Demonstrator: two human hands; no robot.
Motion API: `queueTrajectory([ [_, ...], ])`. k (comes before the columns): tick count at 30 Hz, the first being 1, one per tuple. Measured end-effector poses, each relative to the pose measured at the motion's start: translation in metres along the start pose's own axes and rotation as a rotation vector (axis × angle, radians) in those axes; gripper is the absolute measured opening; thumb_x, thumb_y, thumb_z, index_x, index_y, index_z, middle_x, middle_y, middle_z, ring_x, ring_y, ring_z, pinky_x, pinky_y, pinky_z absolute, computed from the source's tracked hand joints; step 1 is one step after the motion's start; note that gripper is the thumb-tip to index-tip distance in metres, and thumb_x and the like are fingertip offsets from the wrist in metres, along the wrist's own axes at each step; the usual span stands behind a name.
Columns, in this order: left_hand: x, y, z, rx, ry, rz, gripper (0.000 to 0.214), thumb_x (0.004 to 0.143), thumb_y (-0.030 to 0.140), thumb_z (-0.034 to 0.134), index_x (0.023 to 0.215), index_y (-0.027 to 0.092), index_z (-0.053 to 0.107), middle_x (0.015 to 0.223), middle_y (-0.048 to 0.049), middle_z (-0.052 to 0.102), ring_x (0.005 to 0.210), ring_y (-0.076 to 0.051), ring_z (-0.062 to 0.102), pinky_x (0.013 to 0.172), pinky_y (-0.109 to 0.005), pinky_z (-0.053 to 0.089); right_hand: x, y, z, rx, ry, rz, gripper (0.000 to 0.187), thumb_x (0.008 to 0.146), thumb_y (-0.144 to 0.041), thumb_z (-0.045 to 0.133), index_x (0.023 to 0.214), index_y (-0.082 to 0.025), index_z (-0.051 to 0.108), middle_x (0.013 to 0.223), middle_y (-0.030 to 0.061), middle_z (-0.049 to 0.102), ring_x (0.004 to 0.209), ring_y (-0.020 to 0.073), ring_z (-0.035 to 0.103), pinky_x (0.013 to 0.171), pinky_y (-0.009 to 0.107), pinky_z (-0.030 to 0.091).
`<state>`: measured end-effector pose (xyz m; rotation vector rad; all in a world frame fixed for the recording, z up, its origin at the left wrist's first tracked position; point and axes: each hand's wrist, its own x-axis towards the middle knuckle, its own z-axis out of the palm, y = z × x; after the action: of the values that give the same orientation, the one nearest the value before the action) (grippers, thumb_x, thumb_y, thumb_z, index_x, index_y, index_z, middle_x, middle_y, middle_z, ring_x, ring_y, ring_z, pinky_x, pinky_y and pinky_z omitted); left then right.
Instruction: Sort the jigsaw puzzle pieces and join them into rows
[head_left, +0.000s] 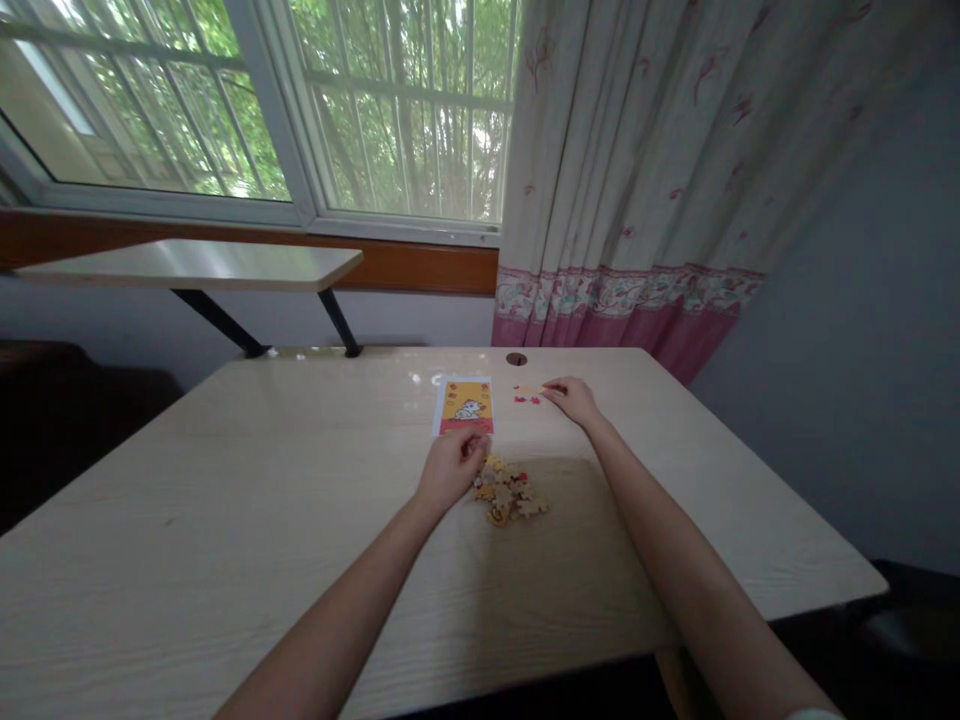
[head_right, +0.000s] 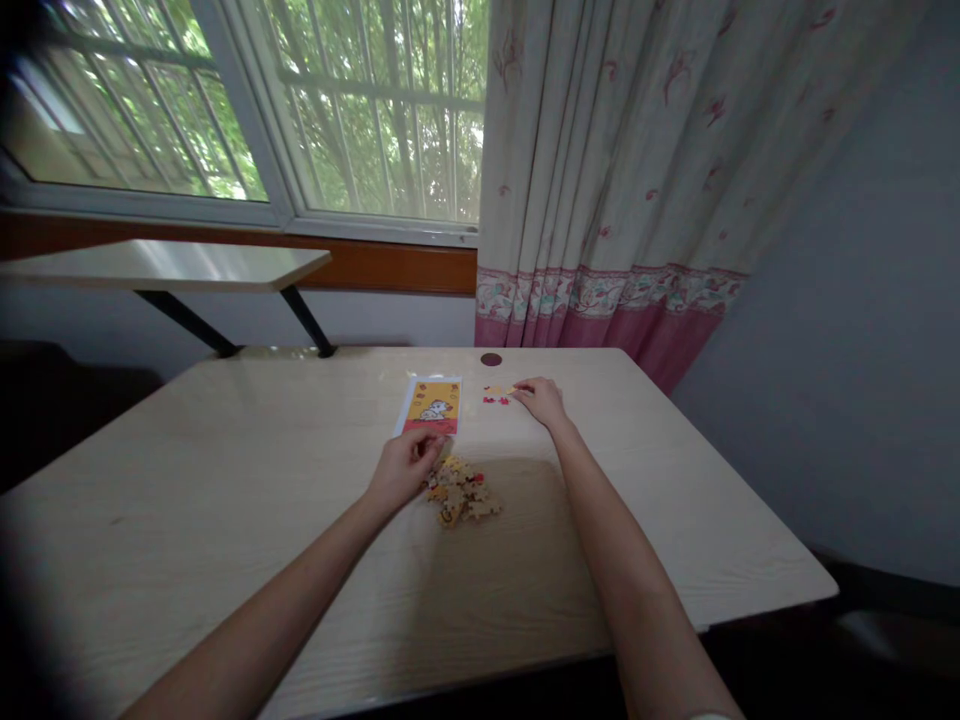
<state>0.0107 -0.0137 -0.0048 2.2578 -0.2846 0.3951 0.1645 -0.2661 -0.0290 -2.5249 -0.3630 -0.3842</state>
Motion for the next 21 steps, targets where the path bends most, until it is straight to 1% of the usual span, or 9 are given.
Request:
queueTrajectory([
  [5, 0.0005, -0.0022, 0.0003, -0.015, 0.006, -0.006, 0.023, 0.081, 0.032, 0.047, 0.078, 0.016, 0.063, 0.059, 0.0003, 0.056, 0.053, -0.012, 0.048, 0.051, -0.022, 0.034, -0.0037, -0.0044, -0.0023, -0.066, -0.002, -0.013, 0.029, 0.079, -0.037, 0.056, 0.103, -0.024, 0.065, 0.096, 0.0054, 0.066, 0.088, 0.0177, 0.057, 0.080, 0.030, 0.041],
  [9, 0.0002, -0.0026, -0.0002, -0.027, 0.008, -0.004, 0.023, 0.081, 0.032, 0.046, 0.078, 0.016, 0.062, 0.059, 0.0004, 0.056, 0.054, -0.012, 0.048, 0.051, -0.022, 0.034, -0.0048, -0.0078, -0.0016, -0.083, -0.022, -0.068, 0.022, 0.082, -0.033, 0.053, 0.096, -0.025, 0.068, 0.097, 0.0046, 0.066, 0.091, 0.0172, 0.055, 0.084, 0.030, 0.038],
  [12, 0.0001, -0.0020, -0.0013, -0.016, 0.009, 0.002, 0.023, 0.081, 0.032, 0.046, 0.077, 0.016, 0.062, 0.059, 0.0008, 0.055, 0.054, -0.012, 0.047, 0.051, -0.022, 0.034, -0.0049, -0.0085, -0.0006, -0.083, -0.040, -0.104, 0.021, 0.083, -0.032, 0.052, 0.093, -0.025, 0.069, 0.095, 0.0051, 0.066, 0.091, 0.0169, 0.054, 0.086, 0.030, 0.037],
  [17, 0.0000, -0.0025, -0.0025, 0.002, 0.020, 0.012, 0.023, 0.082, 0.031, 0.045, 0.077, 0.016, 0.062, 0.060, 0.0011, 0.055, 0.055, -0.012, 0.048, 0.052, -0.022, 0.035, -0.0050, -0.0072, 0.0007, -0.064, -0.029, -0.113, 0.022, 0.084, -0.032, 0.052, 0.094, -0.023, 0.069, 0.094, 0.0071, 0.066, 0.091, 0.0182, 0.054, 0.086, 0.031, 0.036],
  [21, 0.0010, -0.0055, -0.0048, 0.026, 0.023, 0.004, 0.023, 0.082, 0.031, 0.045, 0.079, 0.016, 0.062, 0.061, 0.0008, 0.056, 0.055, -0.012, 0.049, 0.052, -0.022, 0.035, -0.0056, -0.0070, 0.0009, -0.014, -0.006, -0.107, 0.021, 0.083, -0.031, 0.053, 0.093, -0.023, 0.070, 0.093, 0.0069, 0.066, 0.091, 0.0185, 0.054, 0.086, 0.031, 0.037],
])
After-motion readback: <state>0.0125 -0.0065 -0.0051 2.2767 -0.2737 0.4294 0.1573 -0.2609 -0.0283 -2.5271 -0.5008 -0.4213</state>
